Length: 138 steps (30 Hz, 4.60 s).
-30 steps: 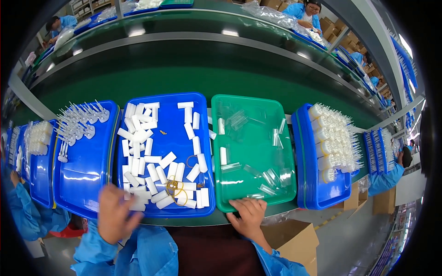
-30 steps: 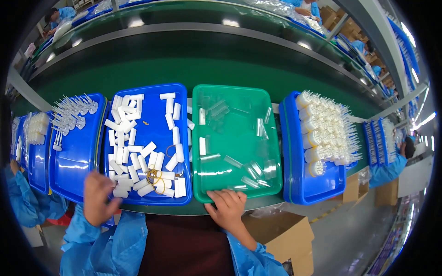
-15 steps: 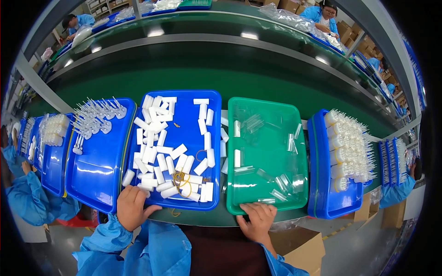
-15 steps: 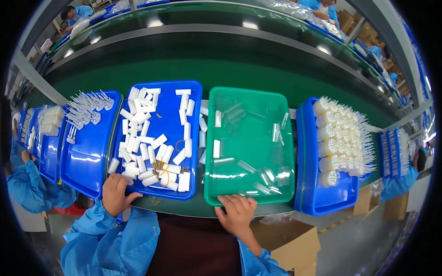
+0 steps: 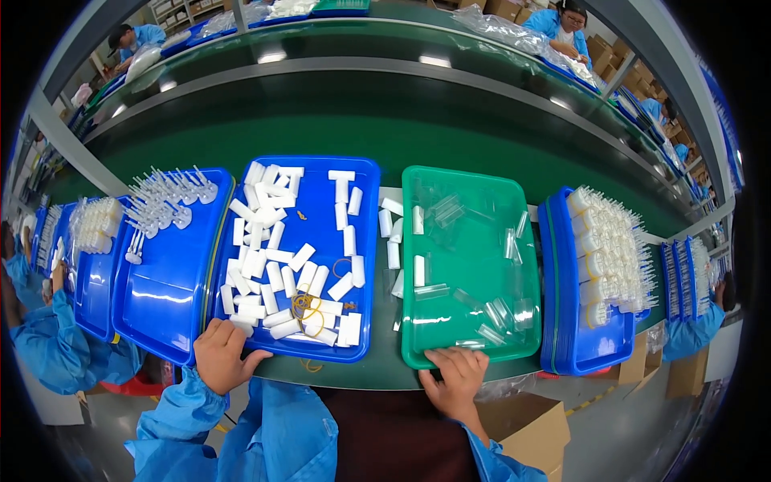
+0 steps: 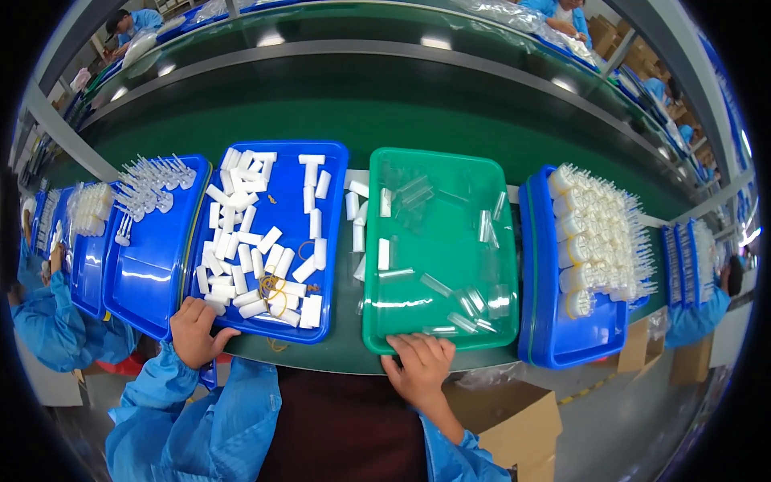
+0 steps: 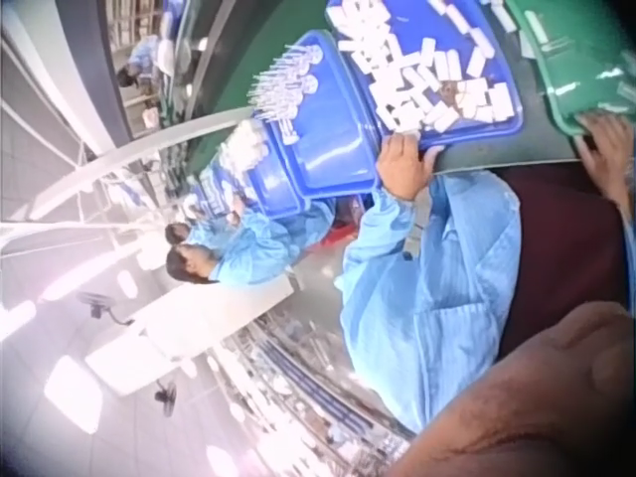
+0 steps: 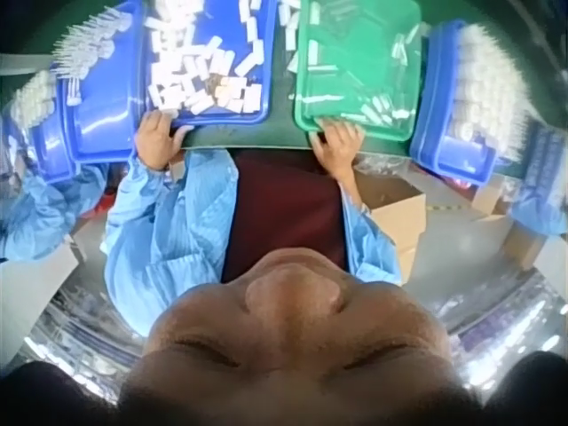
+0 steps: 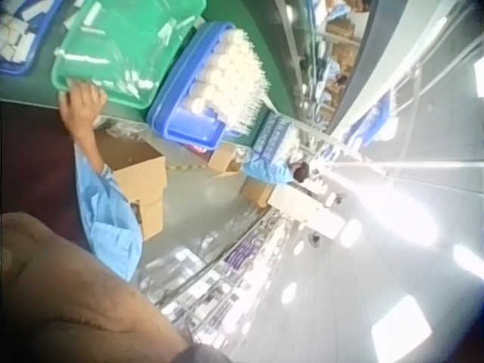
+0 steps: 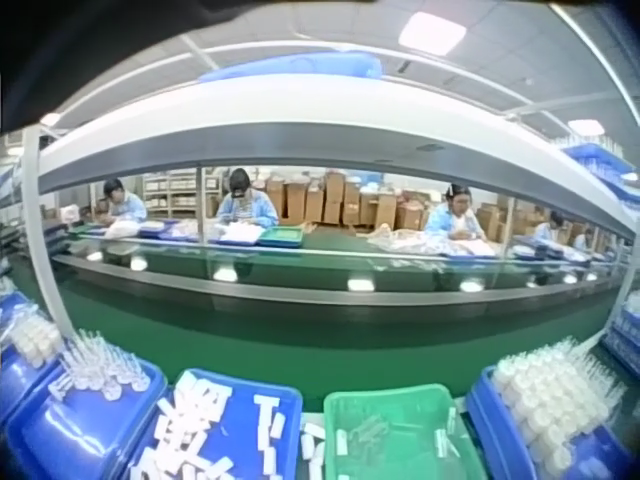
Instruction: The person assembles bundles of white components and clear sleeves using rubber bands and places a finished bundle onto a tray. The person then gathers loose clear sleeves across the workstation and begins assembling another bundle.
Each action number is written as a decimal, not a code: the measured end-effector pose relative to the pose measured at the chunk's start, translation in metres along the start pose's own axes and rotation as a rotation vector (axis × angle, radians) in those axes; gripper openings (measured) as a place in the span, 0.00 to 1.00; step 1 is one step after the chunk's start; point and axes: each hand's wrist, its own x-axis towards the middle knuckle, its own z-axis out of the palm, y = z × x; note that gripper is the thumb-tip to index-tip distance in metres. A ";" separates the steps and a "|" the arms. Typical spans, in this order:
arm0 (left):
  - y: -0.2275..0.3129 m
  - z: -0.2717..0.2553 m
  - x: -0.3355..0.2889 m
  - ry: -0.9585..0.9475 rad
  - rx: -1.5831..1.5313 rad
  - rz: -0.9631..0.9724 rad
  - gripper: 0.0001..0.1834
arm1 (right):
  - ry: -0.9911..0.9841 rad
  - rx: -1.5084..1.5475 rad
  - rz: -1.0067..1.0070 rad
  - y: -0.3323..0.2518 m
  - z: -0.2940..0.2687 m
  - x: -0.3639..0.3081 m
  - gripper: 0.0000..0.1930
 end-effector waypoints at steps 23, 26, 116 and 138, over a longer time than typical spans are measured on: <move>0.060 -0.020 0.156 -0.146 -0.239 0.467 0.41 | 0.181 0.058 0.087 0.007 0.004 -0.002 0.14; 0.052 0.039 0.195 -0.112 -0.276 0.516 0.45 | 0.189 0.027 0.108 0.001 0.006 -0.001 0.14; 0.005 -0.071 0.158 -0.149 -1.837 -0.734 0.21 | 0.199 0.325 0.116 0.013 -0.012 -0.011 0.17; -0.099 -0.050 0.068 0.272 -1.995 -0.824 0.22 | -0.487 -0.200 0.044 -0.008 0.080 0.215 0.37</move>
